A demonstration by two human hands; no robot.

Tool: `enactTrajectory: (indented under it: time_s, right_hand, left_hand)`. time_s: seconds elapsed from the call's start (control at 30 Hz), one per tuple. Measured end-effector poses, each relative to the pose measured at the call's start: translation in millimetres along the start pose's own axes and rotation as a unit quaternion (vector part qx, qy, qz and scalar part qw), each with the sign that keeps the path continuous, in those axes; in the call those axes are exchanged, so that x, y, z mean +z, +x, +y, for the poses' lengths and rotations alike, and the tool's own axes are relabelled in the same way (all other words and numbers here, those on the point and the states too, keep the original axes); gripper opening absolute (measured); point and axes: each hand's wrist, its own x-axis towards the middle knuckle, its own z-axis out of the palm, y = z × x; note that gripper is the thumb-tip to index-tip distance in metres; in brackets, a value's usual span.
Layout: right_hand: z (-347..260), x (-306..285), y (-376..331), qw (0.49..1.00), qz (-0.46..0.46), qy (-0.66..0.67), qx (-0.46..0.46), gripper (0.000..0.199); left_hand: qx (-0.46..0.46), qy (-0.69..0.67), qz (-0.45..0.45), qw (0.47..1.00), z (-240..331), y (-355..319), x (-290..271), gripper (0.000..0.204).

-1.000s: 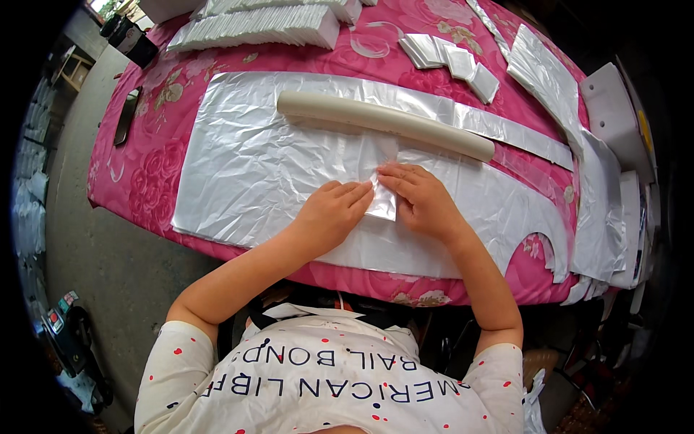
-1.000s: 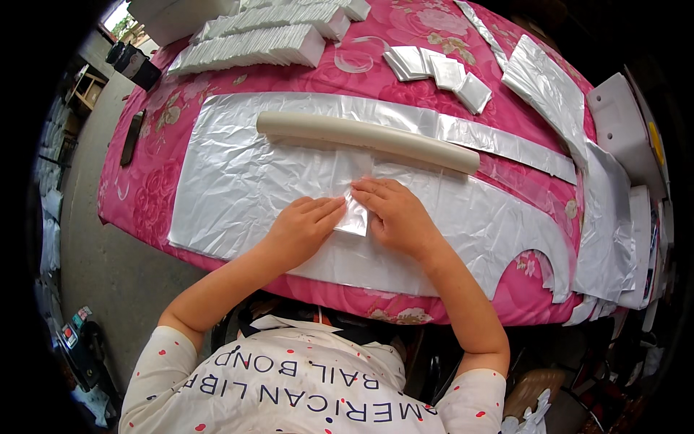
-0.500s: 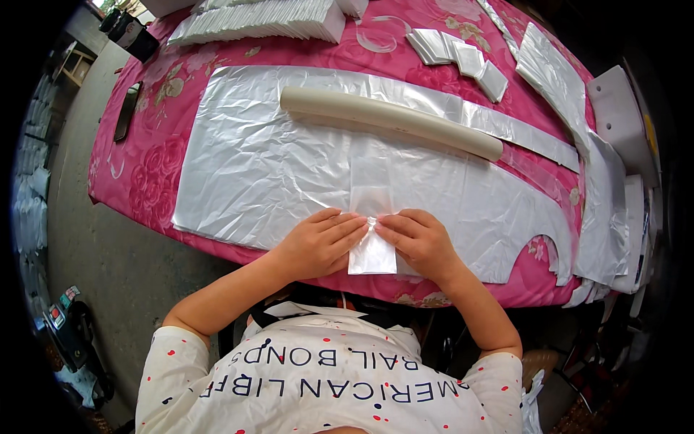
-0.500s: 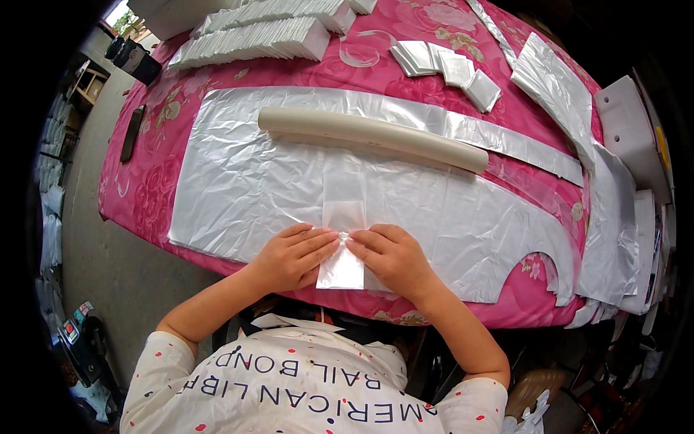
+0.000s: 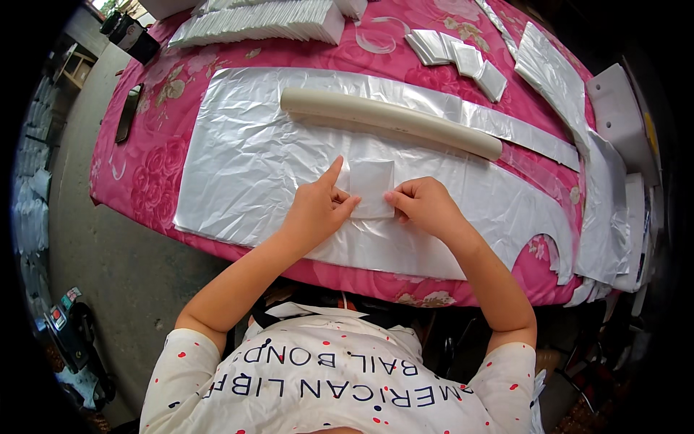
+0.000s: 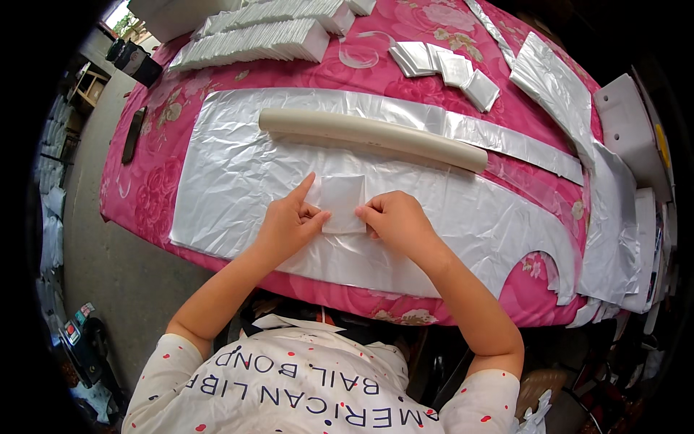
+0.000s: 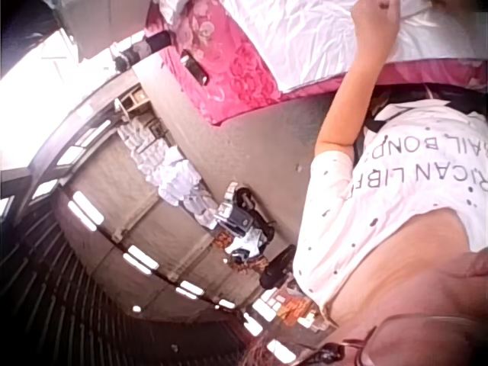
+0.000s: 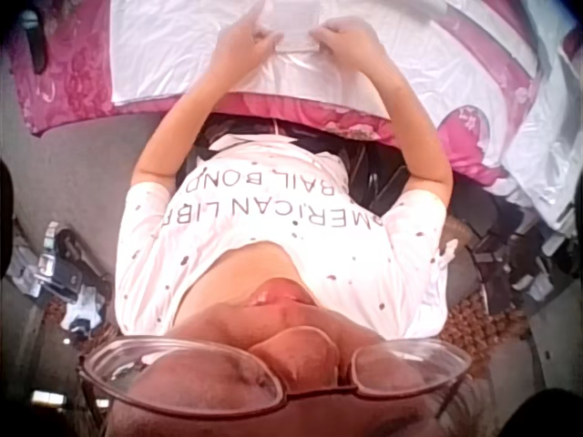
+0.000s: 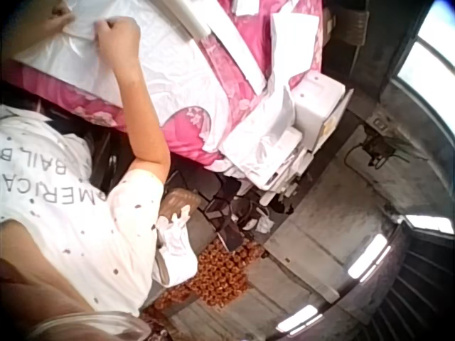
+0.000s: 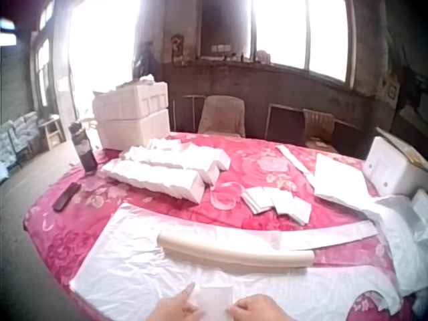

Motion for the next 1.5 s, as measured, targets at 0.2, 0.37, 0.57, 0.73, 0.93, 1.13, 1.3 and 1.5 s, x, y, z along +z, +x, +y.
enactTrajectory:
  time_s: [0.2, 0.37, 0.57, 0.73, 0.93, 1.13, 1.3, 1.5]
  right_hand:
    - [-4.8, -4.0, 11.1, 0.998, -0.041, 0.016, 0.044, 0.028]
    - [-3.4, -4.6, 14.3, 0.997, -0.043, 0.009, 0.059, 0.027]
    - [-4.4, -3.7, 14.6, 0.998, -0.04, 0.014, 0.05, 0.028]
    - [-8.1, -2.0, 12.4, 0.998, -0.036, -0.001, 0.053, 0.027]
    - [-0.9, 2.1, 8.3, 0.998, 0.008, -0.056, 0.004, 0.025]
    - [-2.4, 7.0, -6.8, 0.976, 0.06, -0.201, -0.052, 0.022]
    - [-13.4, -0.6, -19.6, 0.938, 0.067, -0.331, -0.083, 0.022]
    - [-9.4, 24.8, 4.6, 0.852, 0.166, -0.306, -0.391, 0.043]
  left_hand:
    - [-0.042, -0.005, -0.009, 0.999, 7.0, 6.9, -4.0, 0.066]
    - [0.148, 0.189, 0.054, 0.969, 4.9, -2.9, -1.9, 0.06]
    - [0.269, 0.302, 0.007, 0.914, -1.0, -2.5, 29.6, 0.074]
    - [0.211, 0.359, -0.016, 0.909, -7.4, 0.1, 40.7, 0.094]
    - [0.213, 0.343, -0.028, 0.914, -12.6, 0.4, 42.5, 0.104]
    - [0.212, 0.336, -0.03, 0.917, -11.9, 0.5, 41.8, 0.105]
    - [0.24, 0.3, 0.02, 0.923, -12.5, -11.3, 30.5, 0.104]
    - [0.051, -0.152, -0.165, 0.973, -16.6, -72.2, -18.9, 0.046]
